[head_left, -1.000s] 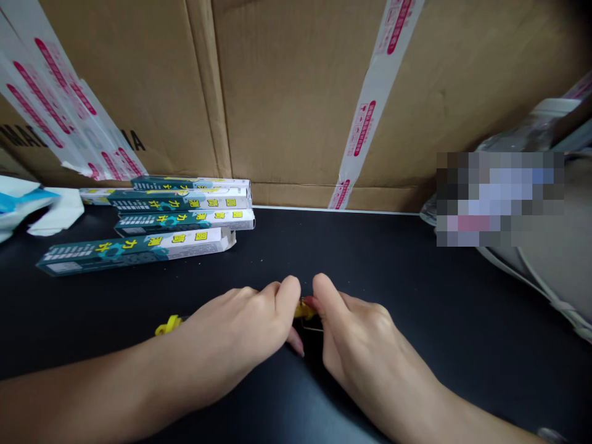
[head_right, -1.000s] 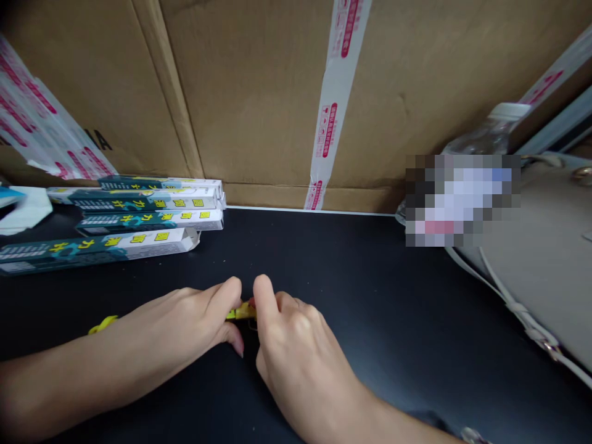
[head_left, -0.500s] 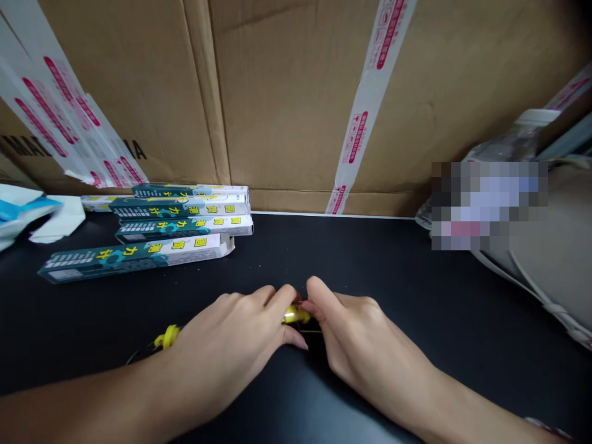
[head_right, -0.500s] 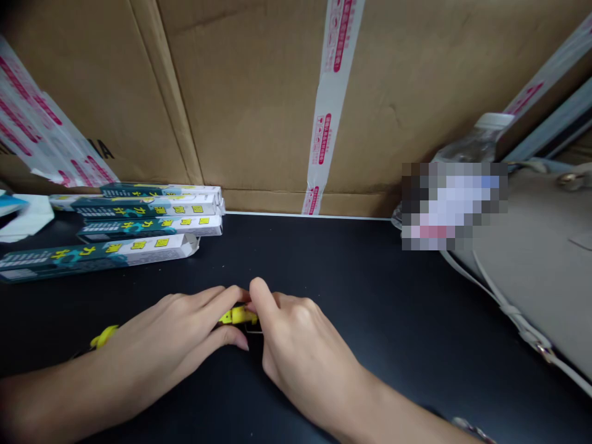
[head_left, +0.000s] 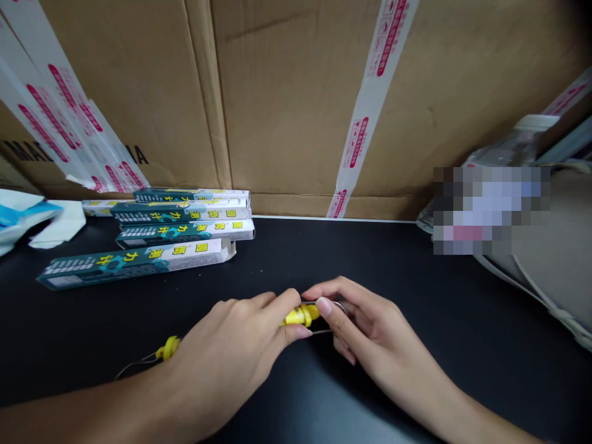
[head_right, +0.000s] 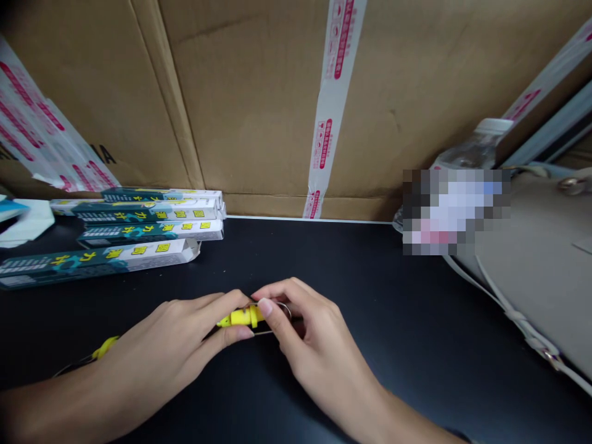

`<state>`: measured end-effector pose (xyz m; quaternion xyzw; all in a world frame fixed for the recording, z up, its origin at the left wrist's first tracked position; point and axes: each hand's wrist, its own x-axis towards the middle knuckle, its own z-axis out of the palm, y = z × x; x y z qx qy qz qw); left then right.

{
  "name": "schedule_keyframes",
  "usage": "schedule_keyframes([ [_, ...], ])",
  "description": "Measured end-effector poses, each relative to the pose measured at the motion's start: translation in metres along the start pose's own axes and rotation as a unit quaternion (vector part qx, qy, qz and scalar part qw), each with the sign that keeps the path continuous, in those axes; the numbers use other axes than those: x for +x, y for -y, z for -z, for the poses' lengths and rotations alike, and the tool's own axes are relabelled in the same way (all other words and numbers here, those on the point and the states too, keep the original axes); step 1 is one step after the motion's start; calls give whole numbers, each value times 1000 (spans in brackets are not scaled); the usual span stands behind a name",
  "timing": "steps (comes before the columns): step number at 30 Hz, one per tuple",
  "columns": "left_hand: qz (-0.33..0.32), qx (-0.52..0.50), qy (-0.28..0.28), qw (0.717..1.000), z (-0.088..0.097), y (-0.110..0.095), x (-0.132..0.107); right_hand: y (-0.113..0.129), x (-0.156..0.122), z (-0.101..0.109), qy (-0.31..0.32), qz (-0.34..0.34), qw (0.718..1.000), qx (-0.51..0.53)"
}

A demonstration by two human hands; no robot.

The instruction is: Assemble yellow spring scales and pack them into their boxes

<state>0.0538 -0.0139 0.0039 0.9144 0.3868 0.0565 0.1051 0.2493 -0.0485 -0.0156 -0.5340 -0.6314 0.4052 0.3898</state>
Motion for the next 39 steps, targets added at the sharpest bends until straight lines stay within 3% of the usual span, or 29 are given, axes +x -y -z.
schedule_keyframes([
  [3,-7,2,-6,1000,-2,1,0,-3,3,2,25,-45,997,55],
  [7,-35,25,-6,999,-5,2,-1,-1,5,4,65,-46,996,33],
  [17,-69,118,48,990,-6,-1,2,2,3,-2,31,-79,990,114],
  [21,-60,107,35,992,-4,-1,4,2,6,-2,9,-63,996,62],
  [26,-25,106,70,992,1,-4,5,1,6,-1,11,-51,998,30],
  [32,-31,108,65,992,0,-3,4,0,4,-3,25,-32,999,14],
  [36,-50,124,59,989,-2,-1,3,-2,3,-2,-25,27,998,-41],
  [39,-52,152,64,985,2,-3,4,-3,3,-1,-24,34,996,-77],
])
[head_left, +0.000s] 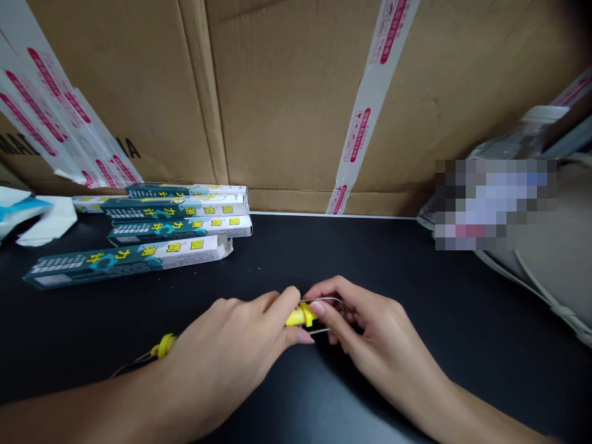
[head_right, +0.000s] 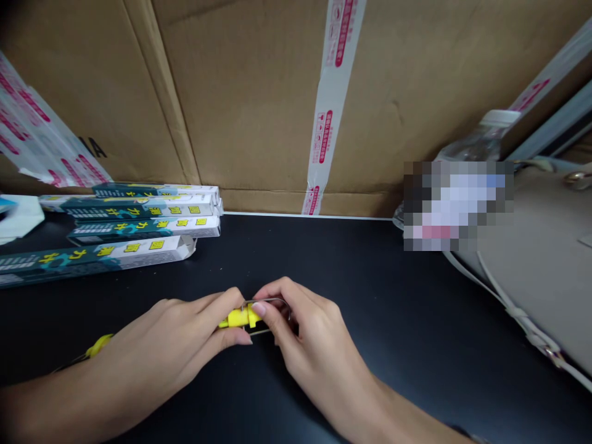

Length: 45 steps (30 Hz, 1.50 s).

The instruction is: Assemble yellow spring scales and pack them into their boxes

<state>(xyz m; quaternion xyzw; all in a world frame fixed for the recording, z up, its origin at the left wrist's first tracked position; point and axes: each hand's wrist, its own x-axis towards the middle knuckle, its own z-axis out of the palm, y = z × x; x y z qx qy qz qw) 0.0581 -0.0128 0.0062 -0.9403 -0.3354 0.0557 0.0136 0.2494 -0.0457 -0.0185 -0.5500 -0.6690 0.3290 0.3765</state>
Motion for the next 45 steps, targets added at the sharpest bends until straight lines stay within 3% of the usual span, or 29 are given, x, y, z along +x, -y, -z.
schedule_keyframes([
  [4,7,10,49,999,10,-4,2,1,-3,-3,-8,-37,999,19],
  [7,0,3,30,1000,7,-5,2,3,-5,-5,-25,-36,999,19],
  [10,-15,15,-22,1000,-4,-3,2,0,-5,-5,-55,53,996,-51],
  [13,-20,27,-60,998,-12,-2,1,-7,-5,-3,-87,166,969,-159],
  [17,-35,40,-45,998,-8,-1,2,-12,-5,2,-105,267,918,-273],
  [23,-63,0,-12,998,0,6,5,-6,1,9,-77,347,869,-343],
  [29,-11,-18,-82,996,-12,3,1,-7,1,7,-65,280,904,-317],
  [31,14,12,-145,989,-18,-3,-2,-8,0,6,-65,276,913,-292],
  [36,2,49,-303,952,-28,-10,-8,-14,-2,5,-60,269,931,-238],
  [43,-17,65,-344,937,-24,-6,-6,-14,-7,7,-60,290,933,-205],
  [45,-16,66,-348,935,-23,-7,-6,-10,-8,7,-70,260,949,-162],
])
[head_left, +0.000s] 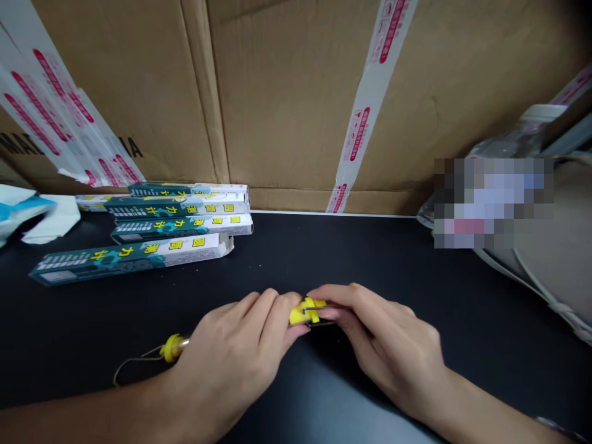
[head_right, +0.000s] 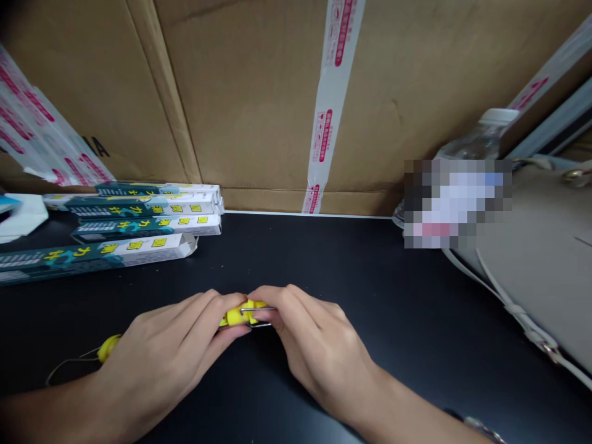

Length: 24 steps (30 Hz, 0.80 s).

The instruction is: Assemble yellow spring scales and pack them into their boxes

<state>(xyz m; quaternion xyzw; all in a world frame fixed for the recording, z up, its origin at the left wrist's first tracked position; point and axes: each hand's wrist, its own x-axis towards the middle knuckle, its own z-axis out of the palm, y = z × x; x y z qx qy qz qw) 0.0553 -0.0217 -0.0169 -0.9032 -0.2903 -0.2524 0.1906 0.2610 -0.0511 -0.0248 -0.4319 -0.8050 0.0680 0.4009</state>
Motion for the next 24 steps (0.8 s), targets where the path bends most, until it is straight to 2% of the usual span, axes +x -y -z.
schedule_keyframes([
  [2,3,-5,3,1000,0,0,0,4,3,0,-16,-90,991,96],
  [5,17,-27,31,999,-1,1,-1,9,9,-2,-9,-222,930,292],
  [7,27,-32,63,997,-1,1,-3,10,10,-4,-19,-246,894,375],
  [8,30,-28,80,996,-1,1,-4,10,10,-4,-34,-237,889,389],
  [9,31,-23,96,995,-1,2,-4,9,10,-4,-43,-219,897,381],
  [10,32,-22,112,993,-1,2,-4,7,9,-4,-41,-188,918,347],
  [12,43,-38,153,986,1,4,-1,1,8,-1,-6,-106,969,221],
  [14,74,-82,217,970,4,7,5,-4,7,2,31,-32,996,81],
  [16,122,-153,289,937,9,13,13,-9,7,5,42,4,999,-12],
  [17,132,-201,303,922,11,17,17,-10,8,6,38,13,998,-43],
  [19,167,-283,303,894,14,24,21,-11,8,7,18,31,995,-93],
  [21,177,-334,309,873,15,29,22,-10,10,6,-5,59,991,-124],
  [24,177,-344,308,869,16,32,21,-9,12,5,4,98,987,-128],
])
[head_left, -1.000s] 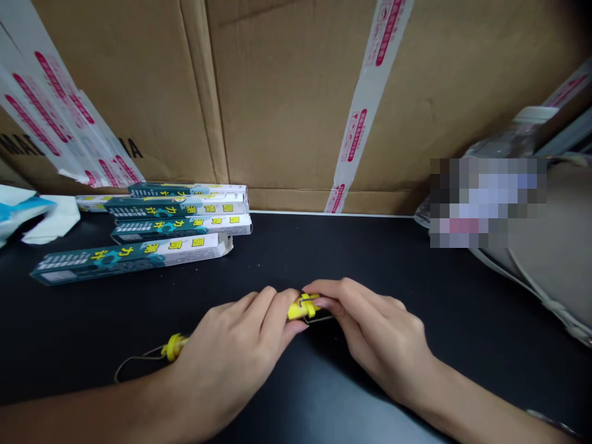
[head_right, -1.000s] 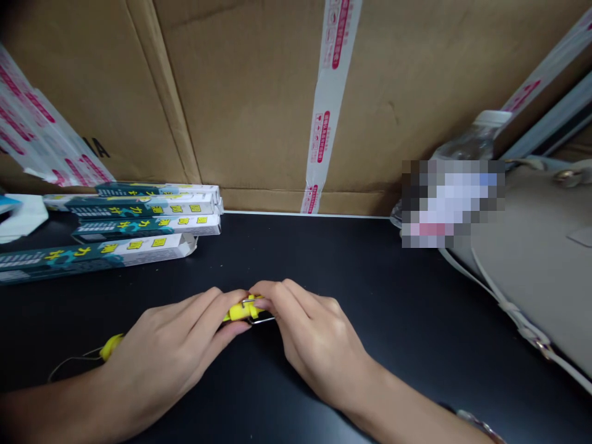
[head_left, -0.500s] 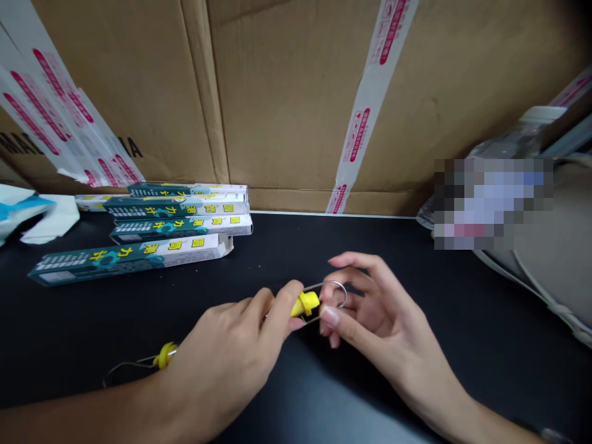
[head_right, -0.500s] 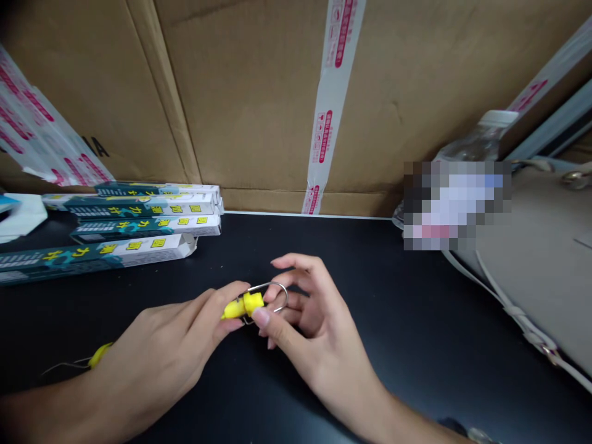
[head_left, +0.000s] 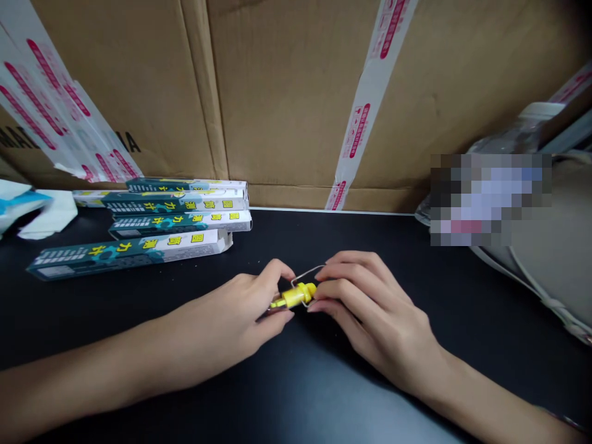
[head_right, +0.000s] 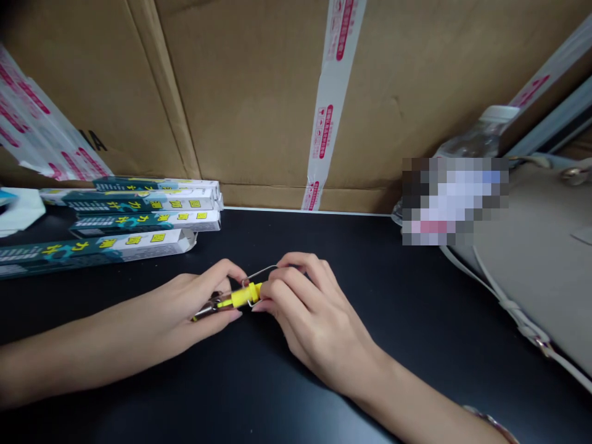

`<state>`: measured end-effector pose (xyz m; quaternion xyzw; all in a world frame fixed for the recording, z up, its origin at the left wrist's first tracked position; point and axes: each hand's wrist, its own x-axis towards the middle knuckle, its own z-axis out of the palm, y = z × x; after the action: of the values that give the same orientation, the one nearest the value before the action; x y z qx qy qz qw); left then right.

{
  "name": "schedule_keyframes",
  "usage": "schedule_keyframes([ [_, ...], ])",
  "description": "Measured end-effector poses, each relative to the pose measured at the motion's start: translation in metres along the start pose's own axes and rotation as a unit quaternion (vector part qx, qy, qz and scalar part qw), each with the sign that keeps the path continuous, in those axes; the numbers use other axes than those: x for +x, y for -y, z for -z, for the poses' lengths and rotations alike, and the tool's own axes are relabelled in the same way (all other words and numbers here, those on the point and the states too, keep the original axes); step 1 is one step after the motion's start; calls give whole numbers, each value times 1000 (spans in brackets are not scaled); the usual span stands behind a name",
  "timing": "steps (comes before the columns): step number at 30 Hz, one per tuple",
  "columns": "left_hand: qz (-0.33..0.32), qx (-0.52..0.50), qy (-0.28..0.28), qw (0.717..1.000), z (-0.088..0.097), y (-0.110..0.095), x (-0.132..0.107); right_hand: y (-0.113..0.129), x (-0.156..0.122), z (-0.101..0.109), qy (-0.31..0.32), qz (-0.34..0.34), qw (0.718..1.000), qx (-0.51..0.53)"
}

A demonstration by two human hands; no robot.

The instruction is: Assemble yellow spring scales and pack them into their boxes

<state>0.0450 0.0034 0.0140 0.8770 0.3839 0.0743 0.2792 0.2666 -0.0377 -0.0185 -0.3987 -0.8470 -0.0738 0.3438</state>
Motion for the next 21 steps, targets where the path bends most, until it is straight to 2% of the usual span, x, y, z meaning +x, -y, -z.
schedule_keyframes([
  [5,-19,43,28,998,8,-6,-2,1,2,2,10,26,1000,-2],
  [8,-88,98,26,991,9,-1,-3,1,2,3,17,15,999,35],
  [10,-148,143,15,979,6,5,-3,2,2,3,43,-12,997,63],
  [12,-173,188,5,967,0,9,-3,3,2,1,69,-50,994,69],
  [14,-168,237,1,957,-5,9,-3,4,1,-1,77,-89,991,70],
  [17,-124,308,-10,943,-12,2,-3,8,-1,-3,87,-131,985,68],
  [19,-102,349,-22,931,-16,-3,-3,10,-1,-4,103,-147,982,65],
  [21,-109,383,-36,917,-19,-5,-2,11,0,-3,118,-149,979,68],
])
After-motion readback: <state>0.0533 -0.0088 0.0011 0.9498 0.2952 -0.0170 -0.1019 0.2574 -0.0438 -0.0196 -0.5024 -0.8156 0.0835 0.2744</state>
